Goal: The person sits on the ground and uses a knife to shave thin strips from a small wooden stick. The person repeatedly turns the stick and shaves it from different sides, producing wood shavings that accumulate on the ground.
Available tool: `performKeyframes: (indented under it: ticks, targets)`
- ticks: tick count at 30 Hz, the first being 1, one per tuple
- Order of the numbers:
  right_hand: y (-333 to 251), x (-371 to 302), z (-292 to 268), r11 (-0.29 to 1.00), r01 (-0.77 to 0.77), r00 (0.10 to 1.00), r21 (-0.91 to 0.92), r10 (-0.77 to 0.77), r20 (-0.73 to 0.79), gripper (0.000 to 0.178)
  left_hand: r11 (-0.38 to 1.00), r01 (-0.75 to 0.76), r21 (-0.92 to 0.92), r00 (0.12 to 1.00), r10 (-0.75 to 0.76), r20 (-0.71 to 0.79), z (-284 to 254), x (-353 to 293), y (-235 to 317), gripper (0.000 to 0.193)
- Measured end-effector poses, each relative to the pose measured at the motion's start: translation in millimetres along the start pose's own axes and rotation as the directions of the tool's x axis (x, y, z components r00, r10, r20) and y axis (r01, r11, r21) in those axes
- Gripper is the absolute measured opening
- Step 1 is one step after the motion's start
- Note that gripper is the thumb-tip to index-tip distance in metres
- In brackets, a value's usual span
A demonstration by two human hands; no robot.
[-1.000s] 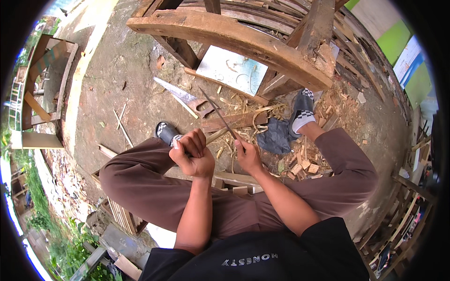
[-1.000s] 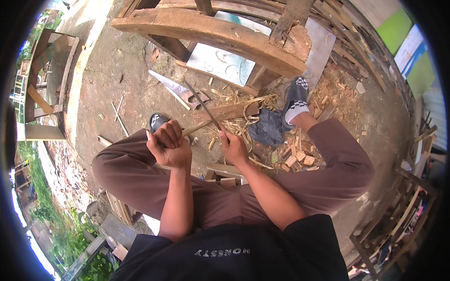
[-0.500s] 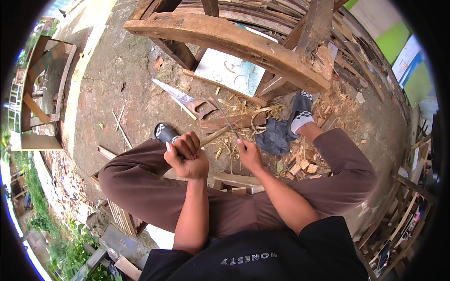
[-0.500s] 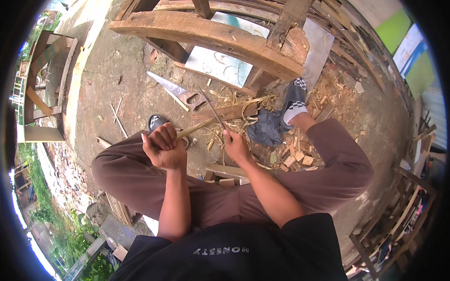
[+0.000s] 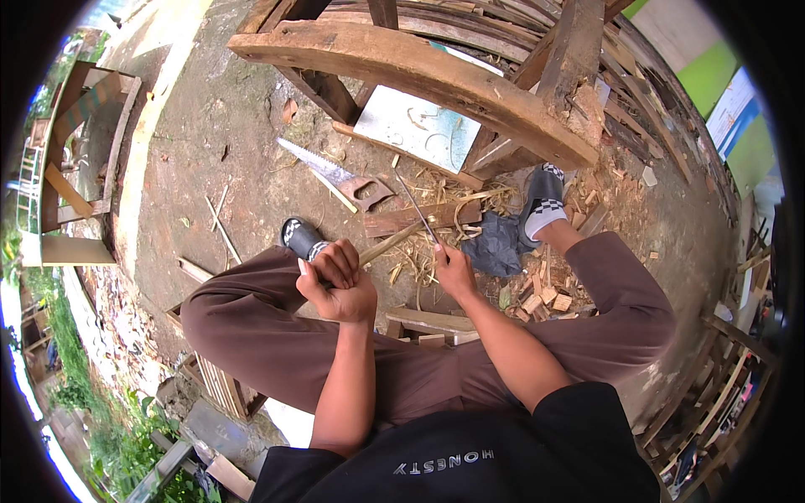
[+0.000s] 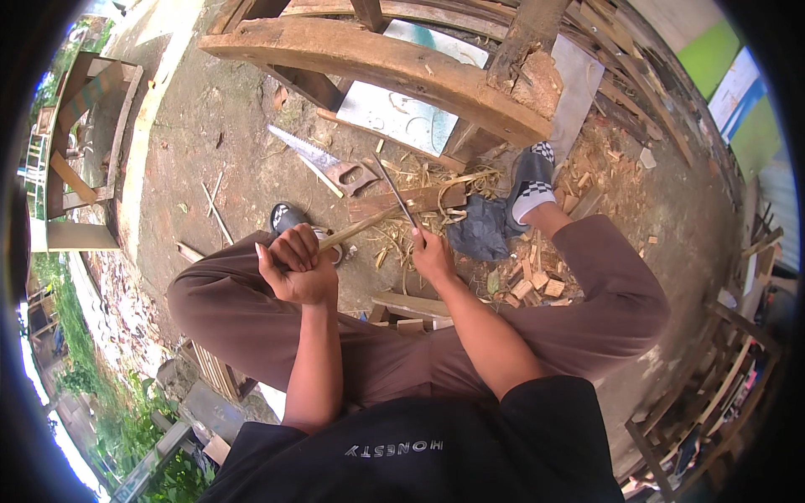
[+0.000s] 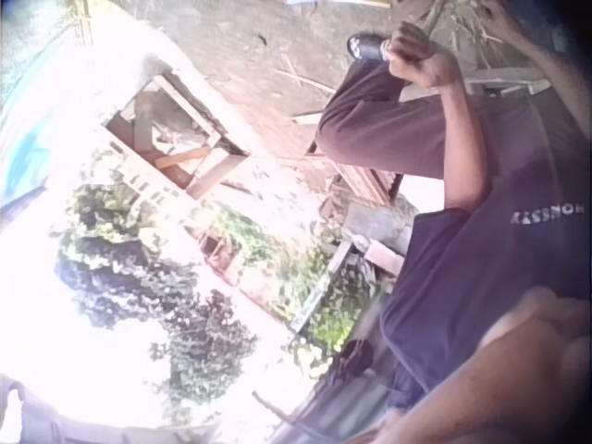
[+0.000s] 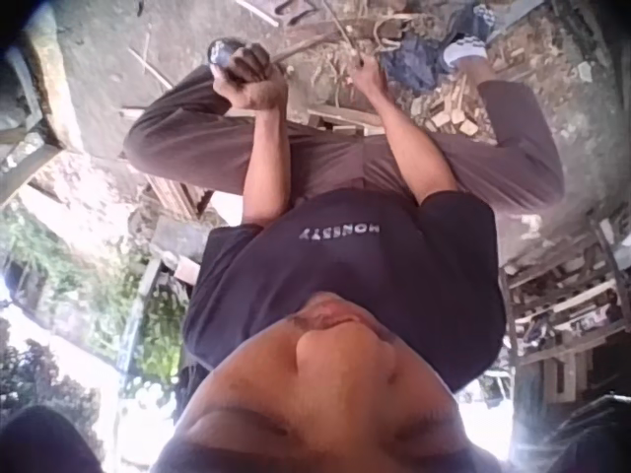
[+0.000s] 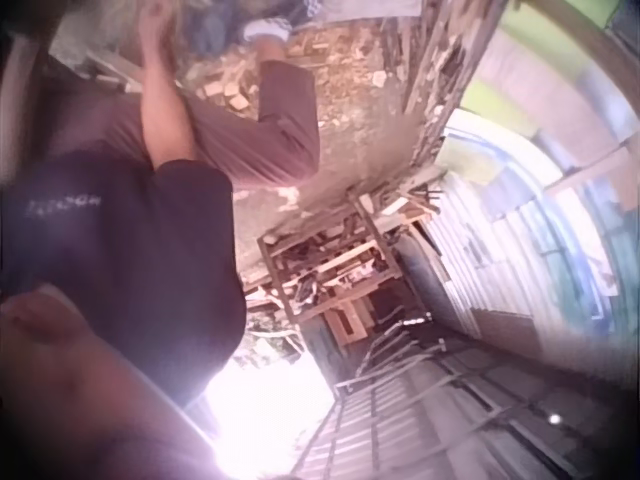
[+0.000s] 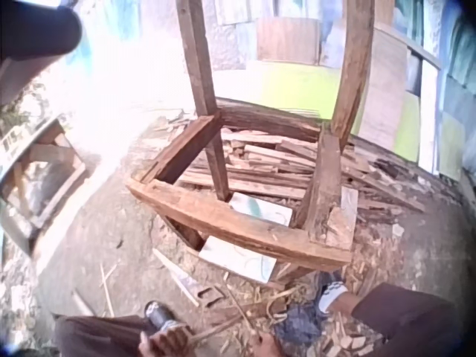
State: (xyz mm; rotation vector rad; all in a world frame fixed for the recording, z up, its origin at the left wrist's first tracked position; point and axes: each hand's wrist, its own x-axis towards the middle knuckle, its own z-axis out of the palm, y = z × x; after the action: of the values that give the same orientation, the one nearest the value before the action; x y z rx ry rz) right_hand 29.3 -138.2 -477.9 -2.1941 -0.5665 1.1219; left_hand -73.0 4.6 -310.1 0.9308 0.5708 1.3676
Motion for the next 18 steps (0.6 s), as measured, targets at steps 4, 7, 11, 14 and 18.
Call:
performKeyframes:
  ticks: [4, 7, 11, 14, 18]
  targets:
    - [-8, -6, 5, 0.958, 0.285, 0.955, 0.032, -0.28, -0.099, 0.04, 1.0, -0.015, 0.01, 1.0, 0.015, -0.002, 8, 3, -1, 0.061]
    - [-1, -3, -2, 0.999, -0.032, 0.999, -0.027, 0.032, -0.003, 0.041, 1.0, 0.001, 0.019, 1.0, -0.001, -0.019, 5, 1, -1, 0.061]
    - [-4, -6, -3, 0.99, 0.136, 0.991, 0.029, -0.136, -0.014, 0.041, 1.0, -0.007, 0.021, 1.0, 0.007, 0.024, 2, 2, 1, 0.061]
    - [-1, -3, -3, 0.999, 0.018, 1.0, 0.038, -0.018, 0.002, 0.041, 1.0, -0.003, 0.029, 1.0, 0.003, 0.007, 3, -4, 1, 0.061]
    - [15, 7, -1, 0.999, -0.038, 0.999, -0.022, 0.038, -0.013, 0.039, 0.999, -0.021, 0.034, 0.999, 0.02, 0.036, 3, 2, 0, 0.06]
